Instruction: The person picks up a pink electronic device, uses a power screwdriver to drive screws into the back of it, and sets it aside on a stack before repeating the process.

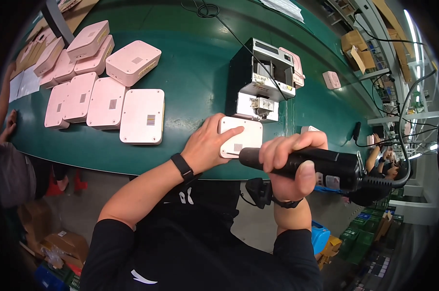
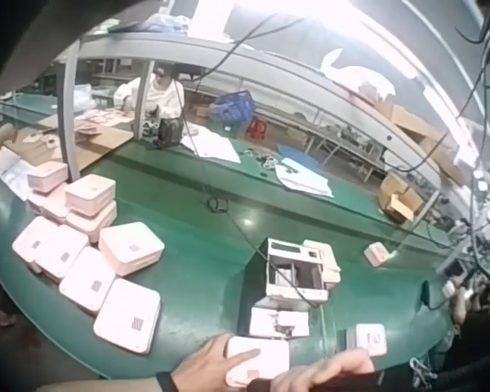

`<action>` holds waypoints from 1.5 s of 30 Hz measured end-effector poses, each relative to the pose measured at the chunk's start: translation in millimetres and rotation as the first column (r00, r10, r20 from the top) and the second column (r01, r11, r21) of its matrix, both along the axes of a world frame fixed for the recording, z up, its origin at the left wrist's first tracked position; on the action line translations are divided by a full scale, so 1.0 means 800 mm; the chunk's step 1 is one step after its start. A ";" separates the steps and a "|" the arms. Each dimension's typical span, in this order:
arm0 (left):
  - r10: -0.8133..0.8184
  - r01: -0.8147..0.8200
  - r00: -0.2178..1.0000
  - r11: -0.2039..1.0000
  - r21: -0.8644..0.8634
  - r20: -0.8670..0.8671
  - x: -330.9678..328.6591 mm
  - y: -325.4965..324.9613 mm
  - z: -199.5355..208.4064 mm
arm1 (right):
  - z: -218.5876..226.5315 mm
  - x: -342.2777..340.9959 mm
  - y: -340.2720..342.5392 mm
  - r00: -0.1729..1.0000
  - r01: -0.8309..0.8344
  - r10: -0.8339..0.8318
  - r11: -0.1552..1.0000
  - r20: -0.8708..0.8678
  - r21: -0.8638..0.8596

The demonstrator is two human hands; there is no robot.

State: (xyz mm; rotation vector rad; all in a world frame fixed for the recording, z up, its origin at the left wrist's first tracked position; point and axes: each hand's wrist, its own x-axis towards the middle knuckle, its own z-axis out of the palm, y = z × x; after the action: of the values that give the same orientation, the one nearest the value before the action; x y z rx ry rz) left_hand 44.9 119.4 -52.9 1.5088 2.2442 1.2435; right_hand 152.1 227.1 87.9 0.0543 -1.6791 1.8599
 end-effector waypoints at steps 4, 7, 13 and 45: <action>-0.006 0.006 1.000 0.999 0.032 -0.003 0.002 -0.002 -0.009 | -0.011 -0.002 -0.011 0.999 -0.010 0.009 1.000 0.042 0.012; -0.013 0.013 1.000 0.998 0.064 -0.005 0.001 -0.001 -0.010 | -0.024 -0.006 -0.015 0.998 0.009 -0.011 0.999 0.055 0.042; -0.009 0.011 1.000 0.996 0.085 -0.019 -0.002 -0.002 -0.012 | -0.036 -0.013 -0.021 0.999 -0.015 0.011 0.997 0.045 0.071; 0.373 -0.435 0.870 0.889 0.146 0.322 -0.152 0.032 0.074 | -0.024 0.128 0.090 0.885 0.361 -0.450 0.826 -0.120 -0.433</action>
State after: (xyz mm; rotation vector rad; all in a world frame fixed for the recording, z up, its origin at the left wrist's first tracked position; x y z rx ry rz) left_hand -76.7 145.0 6.6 0.8442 2.3561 1.7430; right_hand 254.8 299.1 69.0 -0.2475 -1.0333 1.7497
